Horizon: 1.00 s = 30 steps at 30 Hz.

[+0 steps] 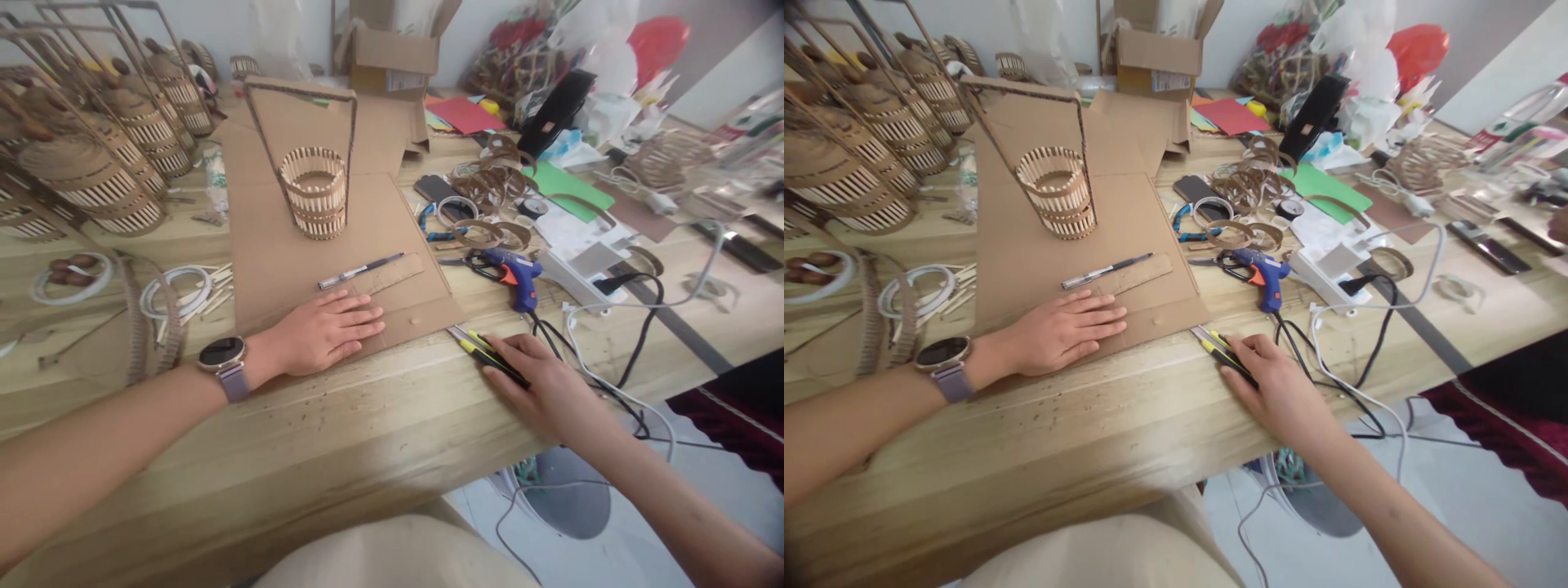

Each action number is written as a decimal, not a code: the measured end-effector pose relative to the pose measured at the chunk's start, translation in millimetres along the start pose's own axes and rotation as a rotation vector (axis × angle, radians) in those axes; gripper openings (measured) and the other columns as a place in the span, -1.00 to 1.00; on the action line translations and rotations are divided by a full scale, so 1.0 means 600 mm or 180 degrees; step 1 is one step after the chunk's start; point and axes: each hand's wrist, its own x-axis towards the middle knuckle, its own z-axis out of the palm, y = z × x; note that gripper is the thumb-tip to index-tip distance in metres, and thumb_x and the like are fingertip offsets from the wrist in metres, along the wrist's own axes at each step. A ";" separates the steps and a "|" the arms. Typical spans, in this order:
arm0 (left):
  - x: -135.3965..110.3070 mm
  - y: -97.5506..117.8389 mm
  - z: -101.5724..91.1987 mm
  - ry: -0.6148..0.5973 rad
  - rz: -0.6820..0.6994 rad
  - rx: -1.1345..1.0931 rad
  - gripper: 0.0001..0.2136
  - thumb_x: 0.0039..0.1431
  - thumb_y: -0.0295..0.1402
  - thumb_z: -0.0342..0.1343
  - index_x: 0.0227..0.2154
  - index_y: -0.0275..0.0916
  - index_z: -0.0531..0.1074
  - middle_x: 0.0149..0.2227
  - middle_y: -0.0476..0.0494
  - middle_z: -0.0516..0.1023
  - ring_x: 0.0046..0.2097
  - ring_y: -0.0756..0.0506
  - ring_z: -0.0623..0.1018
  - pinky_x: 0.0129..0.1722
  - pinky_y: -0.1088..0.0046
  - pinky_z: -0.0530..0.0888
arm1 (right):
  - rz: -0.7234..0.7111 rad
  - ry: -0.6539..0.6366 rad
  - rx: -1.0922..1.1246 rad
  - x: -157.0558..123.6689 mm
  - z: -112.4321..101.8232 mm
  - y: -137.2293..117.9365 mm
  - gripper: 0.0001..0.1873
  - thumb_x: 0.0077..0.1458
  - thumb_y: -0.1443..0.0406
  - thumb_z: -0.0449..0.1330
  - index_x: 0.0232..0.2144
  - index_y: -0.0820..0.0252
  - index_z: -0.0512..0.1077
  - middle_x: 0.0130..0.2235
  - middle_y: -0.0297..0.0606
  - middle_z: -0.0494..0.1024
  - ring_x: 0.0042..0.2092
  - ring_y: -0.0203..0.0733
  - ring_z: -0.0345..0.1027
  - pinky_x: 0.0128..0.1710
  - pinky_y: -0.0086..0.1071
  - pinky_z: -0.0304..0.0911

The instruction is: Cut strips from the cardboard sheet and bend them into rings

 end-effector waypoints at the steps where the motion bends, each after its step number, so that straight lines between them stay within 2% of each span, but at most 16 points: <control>1: 0.000 0.000 0.000 -0.0001 0.0005 0.0003 -0.58 0.49 -0.24 -0.22 0.29 -0.14 0.27 0.34 -0.02 0.28 0.41 -0.11 0.13 0.41 0.21 -0.05 | -0.0026 -0.0012 0.0016 0.000 0.000 -0.003 -0.51 0.29 0.04 -0.03 0.09 0.13 0.45 -0.15 -0.09 0.49 -0.15 -0.01 0.50 -0.09 -0.15 0.45; 13: -0.001 0.000 0.005 0.0038 -0.0015 -0.0046 -0.58 0.49 -0.24 -0.21 0.30 -0.10 0.27 0.34 -0.01 0.28 0.41 -0.12 0.13 0.41 0.18 -0.05 | -0.0059 0.0019 0.0042 -0.005 0.010 -0.038 -0.56 0.29 0.11 0.01 0.12 0.12 0.40 -0.12 -0.09 0.47 -0.12 -0.02 0.49 -0.11 -0.18 0.46; 19: -0.001 -0.002 0.004 -0.0013 -0.0011 -0.0010 -0.58 0.49 -0.23 -0.24 0.30 -0.11 0.26 0.35 -0.01 0.27 0.41 -0.12 0.13 0.41 0.20 -0.05 | -0.0117 -0.0092 0.0108 0.002 0.014 -0.061 -0.57 0.31 0.14 -0.01 0.11 0.15 0.40 -0.15 -0.09 0.48 -0.13 -0.02 0.49 -0.09 -0.17 0.46; 23: -0.002 -0.002 0.003 -0.0011 0.0005 -0.0019 -0.58 0.49 -0.22 -0.23 0.30 -0.13 0.27 0.34 -0.02 0.27 0.41 -0.12 0.13 0.40 0.22 -0.06 | -0.0108 -0.0058 0.0244 -0.002 0.023 -0.073 -0.58 0.31 0.14 0.00 0.13 0.11 0.38 -0.11 -0.10 0.47 -0.10 -0.02 0.48 -0.07 -0.16 0.45; 30: 0.003 -0.001 0.000 -0.0098 -0.0034 0.0050 -0.56 0.50 -0.21 -0.26 0.31 -0.17 0.25 0.36 -0.05 0.25 0.41 -0.17 0.15 0.39 0.15 -0.02 | -0.0049 -0.0217 0.0322 0.016 0.021 -0.084 -0.58 0.30 0.16 0.00 0.10 0.19 0.40 -0.12 -0.07 0.46 -0.08 -0.01 0.47 -0.04 -0.16 0.42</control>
